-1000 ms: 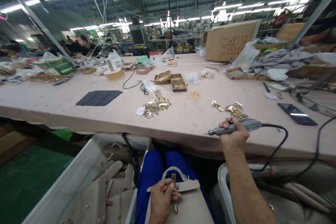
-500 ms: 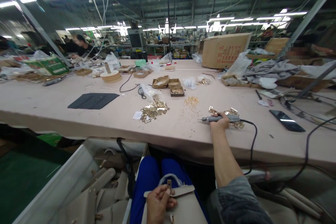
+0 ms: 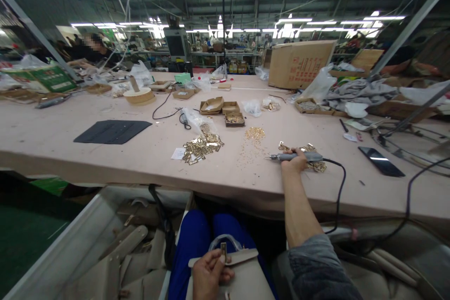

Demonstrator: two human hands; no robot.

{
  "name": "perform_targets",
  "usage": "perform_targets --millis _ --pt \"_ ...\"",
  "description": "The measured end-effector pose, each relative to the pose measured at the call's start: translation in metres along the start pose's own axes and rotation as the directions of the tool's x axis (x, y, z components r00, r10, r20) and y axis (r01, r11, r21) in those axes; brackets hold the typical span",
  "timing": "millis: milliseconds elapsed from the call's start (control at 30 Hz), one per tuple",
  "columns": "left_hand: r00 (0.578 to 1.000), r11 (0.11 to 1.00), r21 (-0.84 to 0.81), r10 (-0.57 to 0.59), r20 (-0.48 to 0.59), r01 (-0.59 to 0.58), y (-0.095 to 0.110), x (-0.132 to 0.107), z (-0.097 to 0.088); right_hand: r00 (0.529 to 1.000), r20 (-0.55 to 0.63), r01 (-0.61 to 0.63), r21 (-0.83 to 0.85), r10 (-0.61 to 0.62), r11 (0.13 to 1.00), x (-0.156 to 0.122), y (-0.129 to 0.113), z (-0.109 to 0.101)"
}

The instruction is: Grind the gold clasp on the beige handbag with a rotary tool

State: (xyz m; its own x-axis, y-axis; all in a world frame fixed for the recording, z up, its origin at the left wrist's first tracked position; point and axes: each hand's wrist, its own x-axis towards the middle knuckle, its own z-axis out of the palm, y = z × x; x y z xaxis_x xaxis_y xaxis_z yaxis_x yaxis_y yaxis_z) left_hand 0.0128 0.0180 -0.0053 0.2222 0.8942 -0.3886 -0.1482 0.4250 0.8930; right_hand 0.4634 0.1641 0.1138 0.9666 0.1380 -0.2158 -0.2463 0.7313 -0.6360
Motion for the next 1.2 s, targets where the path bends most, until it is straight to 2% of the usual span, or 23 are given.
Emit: perform_targets --millis 100,400,733,1200 --pt "1.000 1.000 -0.011 -0.008 0.012 0.008 0.001 0.000 0.000 0.999 -0.042 0.021 0.018 -0.021 1.000 -0.001 0.002 0.001" --pt "0.998 0.999 0.001 -0.037 0.059 0.037 -0.001 0.000 -0.006 0.998 -0.063 0.031 0.006 -0.030 1.000 -0.003 0.007 0.003" --pt "0.998 0.999 0.029 -0.029 0.055 0.028 -0.010 0.003 -0.009 0.986 -0.154 0.068 0.005 -0.067 0.998 -0.009 0.005 0.006" --pt "0.999 1.000 -0.005 -0.030 0.038 0.030 -0.009 0.004 -0.008 0.990 -0.132 0.057 0.048 -0.051 0.997 -0.006 0.004 0.004"
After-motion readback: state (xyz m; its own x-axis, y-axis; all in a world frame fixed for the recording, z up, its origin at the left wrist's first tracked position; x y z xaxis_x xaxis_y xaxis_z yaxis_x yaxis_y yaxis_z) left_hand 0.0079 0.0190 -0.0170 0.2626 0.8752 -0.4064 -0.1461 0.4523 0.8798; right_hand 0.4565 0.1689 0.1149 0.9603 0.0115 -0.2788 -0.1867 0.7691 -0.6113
